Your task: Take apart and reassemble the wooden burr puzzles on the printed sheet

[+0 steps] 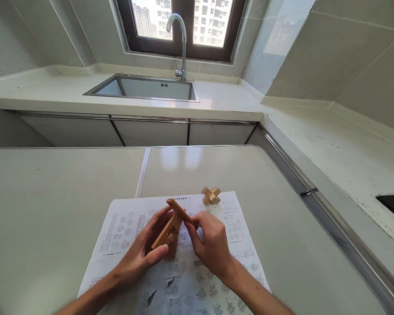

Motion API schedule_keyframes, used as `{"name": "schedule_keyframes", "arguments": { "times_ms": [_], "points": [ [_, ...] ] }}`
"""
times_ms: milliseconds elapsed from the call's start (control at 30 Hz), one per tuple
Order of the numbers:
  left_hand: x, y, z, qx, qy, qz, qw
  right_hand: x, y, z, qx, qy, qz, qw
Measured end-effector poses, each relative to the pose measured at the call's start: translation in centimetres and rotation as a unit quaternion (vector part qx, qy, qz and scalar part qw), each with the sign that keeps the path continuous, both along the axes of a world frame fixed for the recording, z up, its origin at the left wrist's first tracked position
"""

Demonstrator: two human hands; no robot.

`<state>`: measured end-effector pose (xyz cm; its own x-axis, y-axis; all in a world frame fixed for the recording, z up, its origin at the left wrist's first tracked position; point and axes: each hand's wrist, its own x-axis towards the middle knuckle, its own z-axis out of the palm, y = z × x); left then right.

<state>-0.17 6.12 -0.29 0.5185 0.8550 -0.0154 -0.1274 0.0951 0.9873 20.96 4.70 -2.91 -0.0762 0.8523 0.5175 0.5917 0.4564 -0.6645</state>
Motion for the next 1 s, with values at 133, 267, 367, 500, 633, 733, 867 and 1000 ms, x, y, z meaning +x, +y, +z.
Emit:
{"name": "schedule_keyframes", "arguments": {
  "times_ms": [133, 267, 367, 500, 633, 733, 867, 1000],
  "points": [
    [0.5, -0.2, 0.2, 0.021, 0.074, -0.007, 0.997, 0.2, 0.0, 0.0, 0.055, -0.019, 0.007, 0.998],
    [0.8, -0.1, 0.1, 0.04, 0.078, -0.025, 0.996, 0.3, 0.1, 0.2, 0.096, -0.045, -0.003, 0.994],
    [1.0, -0.1, 0.1, 0.04, 0.064, -0.022, 0.997, 0.3, 0.1, 0.3, 0.111, -0.057, -0.015, 0.992],
    [1.1, -0.1, 0.1, 0.049, 0.052, -0.017, 0.997, 0.1, 0.1, 0.4, 0.12, -0.061, -0.028, 0.991],
    [1.0, 0.0, 0.2, 0.048, 0.061, -0.019, 0.997, 0.0, 0.0, 0.3, 0.117, -0.071, -0.037, 0.99],
    [0.9, 0.0, 0.3, 0.052, 0.082, -0.033, 0.995, 0.1, 0.0, 0.2, 0.116, -0.081, -0.044, 0.989],
    [0.7, -0.1, 0.3, 0.087, 0.103, -0.066, 0.989, 0.9, 0.4, 0.0, 0.094, -0.065, -0.078, 0.99],
    [0.8, -0.4, 0.1, 0.128, 0.1, -0.088, 0.983, 1.2, 0.6, -0.2, 0.038, -0.039, -0.096, 0.994]
  ]
}}
